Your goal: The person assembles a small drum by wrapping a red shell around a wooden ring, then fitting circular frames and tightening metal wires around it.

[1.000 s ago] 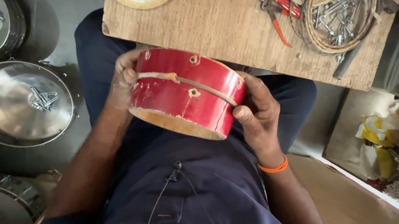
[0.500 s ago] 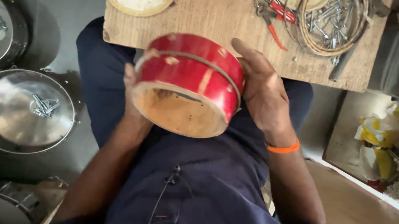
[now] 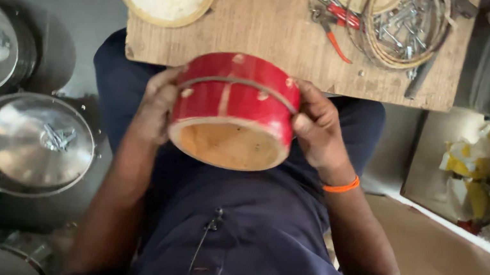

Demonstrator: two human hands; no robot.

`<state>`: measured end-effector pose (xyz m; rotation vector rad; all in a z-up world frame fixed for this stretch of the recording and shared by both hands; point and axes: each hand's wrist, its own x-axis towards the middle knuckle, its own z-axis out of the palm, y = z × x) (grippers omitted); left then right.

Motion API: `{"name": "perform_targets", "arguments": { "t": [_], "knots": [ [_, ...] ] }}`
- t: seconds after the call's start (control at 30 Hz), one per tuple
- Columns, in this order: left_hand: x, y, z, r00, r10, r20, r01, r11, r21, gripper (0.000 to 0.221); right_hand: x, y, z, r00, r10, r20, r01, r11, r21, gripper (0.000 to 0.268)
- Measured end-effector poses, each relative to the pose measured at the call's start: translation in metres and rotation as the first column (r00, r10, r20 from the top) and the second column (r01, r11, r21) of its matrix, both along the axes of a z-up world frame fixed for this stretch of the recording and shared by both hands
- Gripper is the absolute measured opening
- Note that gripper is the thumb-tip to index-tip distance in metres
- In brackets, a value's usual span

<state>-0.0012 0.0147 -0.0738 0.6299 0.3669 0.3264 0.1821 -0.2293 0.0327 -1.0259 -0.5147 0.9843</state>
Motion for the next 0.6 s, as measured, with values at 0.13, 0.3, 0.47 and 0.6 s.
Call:
{"name": "perform_targets", "arguments": {
  "t": [0.13,0.3,0.47,0.6],
  "knots": [
    [0.009,0.006,0.052,0.969,-0.185,-0.164,0.222,0.942,0.250,0.047,0.007,0.003,-0.024,0.963,-0.137,-0.233,0.135,0.991,-0.026,0.076],
    [0.015,-0.002,0.107,0.949,-0.303,-0.086,0.313,0.934,0.174,0.058,0.008,-0.008,-0.037,0.971,-0.067,-0.230,0.085,0.994,0.071,0.075],
    [0.008,-0.005,0.130,0.918,-0.389,-0.079,0.396,0.883,0.251,0.066,0.014,-0.013,-0.038,0.978,-0.053,-0.201,0.061,0.998,0.030,0.084],
    [0.005,-0.004,0.135,0.910,-0.409,-0.069,0.414,0.880,0.234,0.069,0.016,-0.008,-0.039,0.986,-0.028,-0.167,0.033,0.999,0.026,0.086]
  ]
}}
